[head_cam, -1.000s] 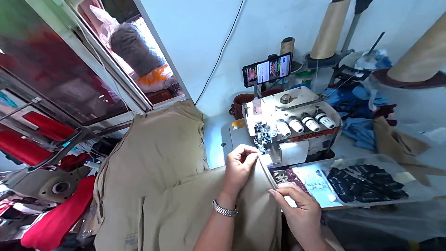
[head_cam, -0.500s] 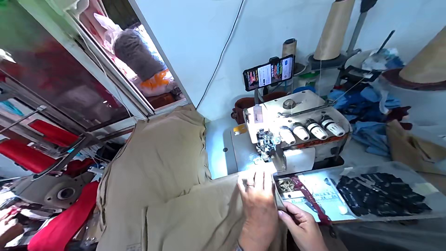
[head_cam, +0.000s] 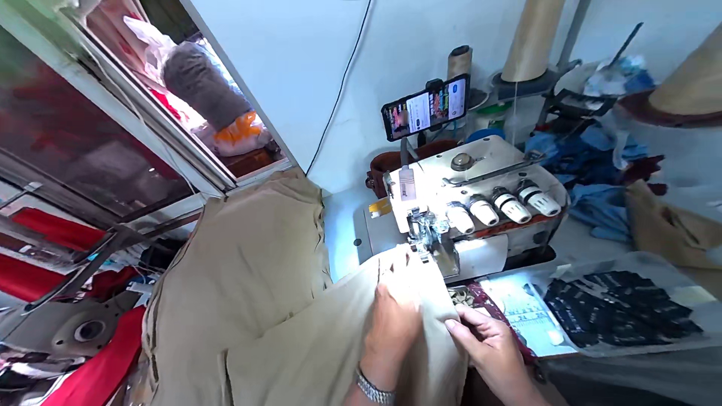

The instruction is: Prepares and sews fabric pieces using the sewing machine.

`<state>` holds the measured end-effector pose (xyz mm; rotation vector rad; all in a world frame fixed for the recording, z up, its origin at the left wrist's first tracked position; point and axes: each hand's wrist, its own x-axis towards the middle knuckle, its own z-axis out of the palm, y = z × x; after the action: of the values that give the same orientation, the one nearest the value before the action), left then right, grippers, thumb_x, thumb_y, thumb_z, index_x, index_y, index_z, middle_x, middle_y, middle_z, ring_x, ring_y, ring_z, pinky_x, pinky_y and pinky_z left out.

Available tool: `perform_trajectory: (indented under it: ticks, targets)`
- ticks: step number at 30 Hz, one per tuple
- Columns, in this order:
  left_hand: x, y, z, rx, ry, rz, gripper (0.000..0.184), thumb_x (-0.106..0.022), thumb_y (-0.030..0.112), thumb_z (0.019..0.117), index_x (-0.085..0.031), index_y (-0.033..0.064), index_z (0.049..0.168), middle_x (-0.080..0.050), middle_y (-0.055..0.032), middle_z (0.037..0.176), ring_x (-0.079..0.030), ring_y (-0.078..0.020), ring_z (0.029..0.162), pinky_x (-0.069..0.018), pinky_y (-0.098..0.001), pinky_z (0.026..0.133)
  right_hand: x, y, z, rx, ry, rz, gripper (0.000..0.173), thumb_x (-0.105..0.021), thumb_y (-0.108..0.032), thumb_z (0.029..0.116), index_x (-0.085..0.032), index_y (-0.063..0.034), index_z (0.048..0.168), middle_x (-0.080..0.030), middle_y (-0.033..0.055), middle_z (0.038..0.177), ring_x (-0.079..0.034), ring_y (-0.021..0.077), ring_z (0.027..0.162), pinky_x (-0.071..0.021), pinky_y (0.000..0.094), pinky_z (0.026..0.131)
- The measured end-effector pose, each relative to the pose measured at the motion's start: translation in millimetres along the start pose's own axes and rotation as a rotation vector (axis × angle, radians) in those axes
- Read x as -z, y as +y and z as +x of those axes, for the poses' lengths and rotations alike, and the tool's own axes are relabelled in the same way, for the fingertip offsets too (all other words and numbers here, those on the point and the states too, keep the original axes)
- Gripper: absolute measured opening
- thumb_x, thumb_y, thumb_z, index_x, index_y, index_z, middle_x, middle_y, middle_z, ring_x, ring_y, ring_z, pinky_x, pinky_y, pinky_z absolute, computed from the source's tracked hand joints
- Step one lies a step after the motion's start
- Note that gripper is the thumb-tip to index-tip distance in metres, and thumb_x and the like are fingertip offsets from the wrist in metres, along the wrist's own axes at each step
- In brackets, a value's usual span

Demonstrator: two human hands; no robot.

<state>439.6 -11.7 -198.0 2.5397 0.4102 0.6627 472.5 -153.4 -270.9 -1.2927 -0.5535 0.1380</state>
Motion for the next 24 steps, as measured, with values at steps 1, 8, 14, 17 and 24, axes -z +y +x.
perform_trajectory:
  ticks: [1, 8, 14, 17, 24]
  targets:
    - [4.9, -2.7, 9.2, 0.002, -0.016, -0.047, 0.035, -0.051, 0.016, 0.1048, -0.061, 0.0004, 0.134, -0.064, -0.0131, 0.132, -0.059, -0.0225, 0.126, -0.0468, -0.0401, 0.108, -0.5, 0.6, 2.7, 0.007, 0.000, -0.004, 0.017, -0.057, -0.006, 0.0895, -0.074, -0.0072, 0.090, -0.071, -0.0061, 0.080, -0.064, -0.0036, 0.071, -0.0533, 0.0131, 0.065]
    - [22.6, -46.2, 51.8, -0.123, 0.002, -0.357, 0.026, -0.056, 0.006, 0.1018, -0.062, 0.0001, 0.126, -0.063, -0.0116, 0.131, -0.064, -0.0164, 0.117, -0.0534, -0.0363, 0.100, 1.1, 15.3, 14.0, 0.091, -0.054, -0.040, 0.018, -0.058, -0.008, 0.0889, -0.074, -0.0066, 0.082, -0.069, -0.0048, 0.079, -0.062, -0.0035, 0.072, -0.0517, 0.0133, 0.065]
    - [113.4, -130.7, -46.6, 0.453, 0.073, 0.320, 0.057, -0.074, 0.031, 0.0916, -0.059, 0.0065, 0.141, -0.057, -0.0248, 0.141, -0.045, -0.0511, 0.136, -0.0279, -0.0736, 0.111, 17.3, 23.1, 1.4, 0.035, -0.196, -0.132, 0.016, -0.057, 0.002, 0.0867, -0.071, 0.0034, 0.079, -0.069, 0.0014, 0.079, -0.062, -0.0035, 0.075, -0.0524, 0.0152, 0.071]
    - [126.6, -161.8, -102.4, 0.595, -0.064, 0.540, 0.050, -0.075, 0.025, 0.0924, -0.063, 0.0085, 0.138, -0.054, -0.0304, 0.142, -0.040, -0.0592, 0.136, -0.0226, -0.0819, 0.107, 17.0, 26.4, 1.9, 0.057, -0.243, -0.175, 0.016, -0.058, 0.002, 0.0867, -0.069, 0.0062, 0.077, -0.066, 0.0047, 0.075, -0.061, -0.0015, 0.073, -0.0503, 0.0156, 0.070]
    - [157.7, -169.4, -63.7, 0.292, 0.335, 0.390, 0.026, -0.055, 0.003, 0.0993, -0.065, -0.0089, 0.121, -0.065, -0.0327, 0.118, -0.065, -0.0502, 0.107, -0.0520, -0.0639, 0.092, 12.8, 12.8, 6.2, 0.053, -0.272, -0.245, 0.018, -0.059, 0.001, 0.0873, -0.067, 0.0139, 0.079, -0.065, 0.0148, 0.075, -0.059, 0.0049, 0.072, -0.0483, 0.0192, 0.069]
